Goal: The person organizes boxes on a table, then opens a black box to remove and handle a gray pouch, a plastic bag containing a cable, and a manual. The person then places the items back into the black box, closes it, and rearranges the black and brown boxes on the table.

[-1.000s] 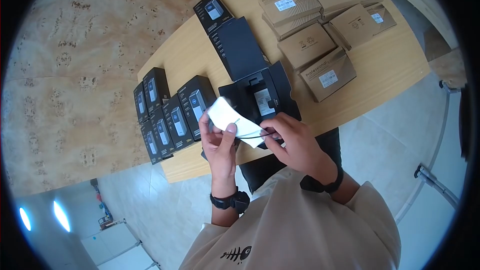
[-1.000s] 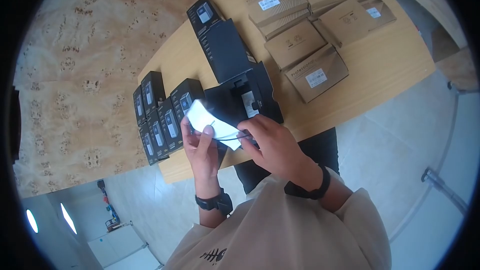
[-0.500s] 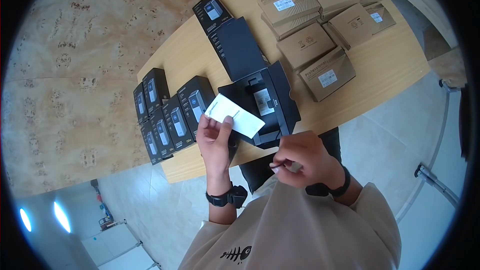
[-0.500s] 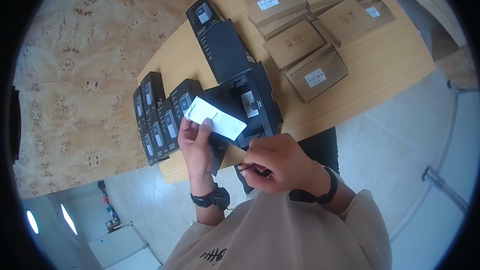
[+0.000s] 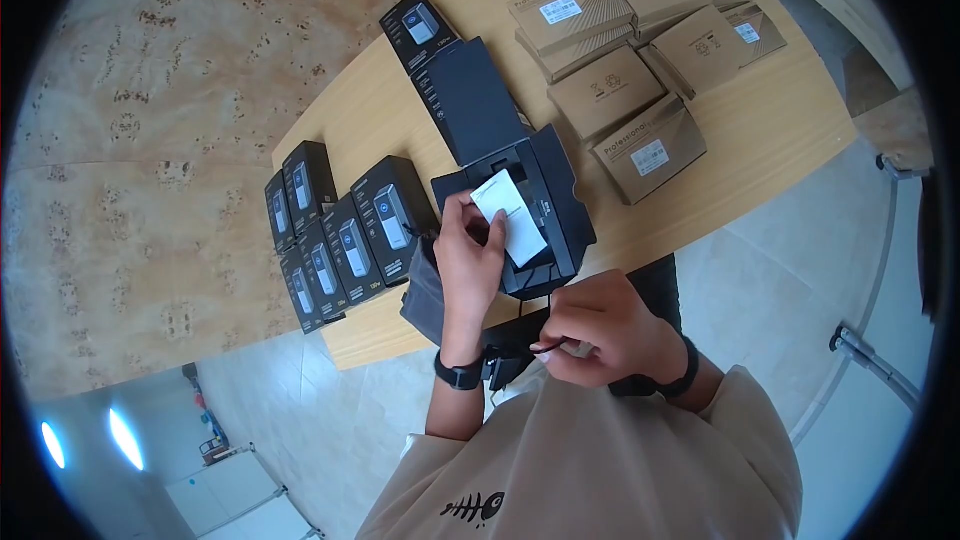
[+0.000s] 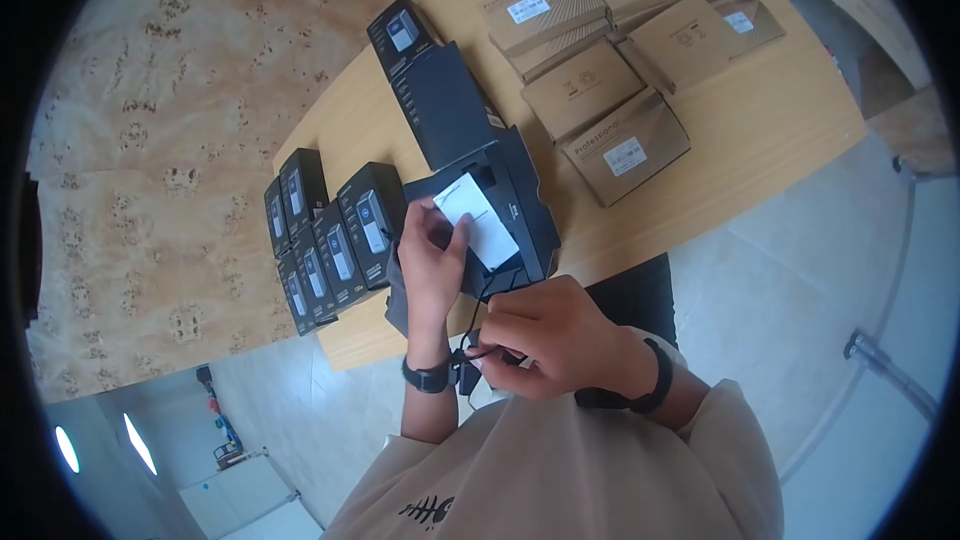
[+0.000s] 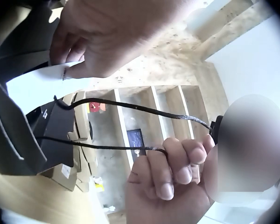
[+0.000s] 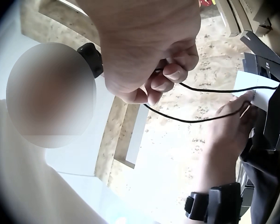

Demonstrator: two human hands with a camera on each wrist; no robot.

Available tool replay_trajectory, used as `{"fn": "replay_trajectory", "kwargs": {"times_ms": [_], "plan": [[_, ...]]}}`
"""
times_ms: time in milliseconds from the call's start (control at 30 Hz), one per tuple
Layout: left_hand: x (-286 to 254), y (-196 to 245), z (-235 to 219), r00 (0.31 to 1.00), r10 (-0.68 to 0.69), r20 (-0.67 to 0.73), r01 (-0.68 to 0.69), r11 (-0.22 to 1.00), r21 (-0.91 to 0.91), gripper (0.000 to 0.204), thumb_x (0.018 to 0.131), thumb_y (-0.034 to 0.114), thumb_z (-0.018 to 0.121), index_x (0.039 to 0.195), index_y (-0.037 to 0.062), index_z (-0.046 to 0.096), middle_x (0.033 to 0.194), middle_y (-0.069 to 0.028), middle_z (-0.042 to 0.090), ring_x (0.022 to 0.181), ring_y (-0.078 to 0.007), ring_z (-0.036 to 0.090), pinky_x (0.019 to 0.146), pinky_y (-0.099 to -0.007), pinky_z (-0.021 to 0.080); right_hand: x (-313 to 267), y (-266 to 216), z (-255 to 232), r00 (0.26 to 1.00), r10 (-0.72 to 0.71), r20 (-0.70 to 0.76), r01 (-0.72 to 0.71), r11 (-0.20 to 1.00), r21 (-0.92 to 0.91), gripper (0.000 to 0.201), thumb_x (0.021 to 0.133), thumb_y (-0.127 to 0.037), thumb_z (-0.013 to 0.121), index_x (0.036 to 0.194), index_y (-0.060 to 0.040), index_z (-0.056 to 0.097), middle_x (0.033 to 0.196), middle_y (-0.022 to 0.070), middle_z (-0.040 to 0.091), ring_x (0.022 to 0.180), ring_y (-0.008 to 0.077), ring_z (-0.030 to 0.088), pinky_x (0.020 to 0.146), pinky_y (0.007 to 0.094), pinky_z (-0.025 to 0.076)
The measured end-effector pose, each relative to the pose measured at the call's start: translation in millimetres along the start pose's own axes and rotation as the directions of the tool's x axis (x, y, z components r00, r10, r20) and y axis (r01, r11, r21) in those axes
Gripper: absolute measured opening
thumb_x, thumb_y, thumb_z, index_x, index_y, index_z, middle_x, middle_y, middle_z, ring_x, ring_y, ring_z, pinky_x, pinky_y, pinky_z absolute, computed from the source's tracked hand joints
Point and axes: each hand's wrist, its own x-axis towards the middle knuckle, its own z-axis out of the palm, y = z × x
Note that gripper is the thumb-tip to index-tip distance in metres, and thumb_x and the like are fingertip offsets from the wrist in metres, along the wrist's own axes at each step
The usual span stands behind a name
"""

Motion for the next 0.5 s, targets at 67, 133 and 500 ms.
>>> {"fn": "replay_trajectory", "kwargs": {"times_ms": [67,133,500], "plan": [[1.6,-8.6,6.5,0.997,0.073,-0.034,-0.068,0.989,0.129,0.034,0.090,0.004,0.078,0.120,0.0006,0.062,0.096,-0.0148,0.071,0.087,-0.0279,0.070,0.082,-0.0365,0.055,1.6,-1.8,-2.6,1.000,0.004,0.030,-0.004,1.000,-0.005,0.018,0.079,-0.010,0.080,0.076,-0.0072,0.062,0.070,0.0036,0.060,0.054,0.0225,0.060,0.050,0.0328,0.048],[3.1,-19.9,11.6,0.987,0.149,-0.053,-0.130,0.958,0.257,0.037,0.089,0.004,0.079,0.122,0.0008,0.063,0.099,-0.0164,0.069,0.093,-0.0321,0.068,0.087,-0.0401,0.054,1.5,-2.5,-2.7,1.000,-0.001,0.026,0.001,1.000,-0.015,0.019,0.079,-0.009,0.080,0.076,-0.0073,0.062,0.070,0.0036,0.059,0.054,0.0226,0.060,0.049,0.0331,0.047],[2.4,-24.0,6.8,0.957,0.287,-0.036,-0.241,0.860,0.450,0.037,0.086,0.010,0.081,0.122,0.0103,0.073,0.117,-0.0138,0.057,0.111,-0.0344,0.057,0.097,-0.0457,0.044,2.1,-1.8,1.9,1.000,-0.025,0.001,0.025,1.000,-0.019,0.019,0.075,-0.007,0.080,0.074,-0.0069,0.062,0.065,0.0027,0.055,0.049,0.0185,0.053,0.047,0.0309,0.040]]}}
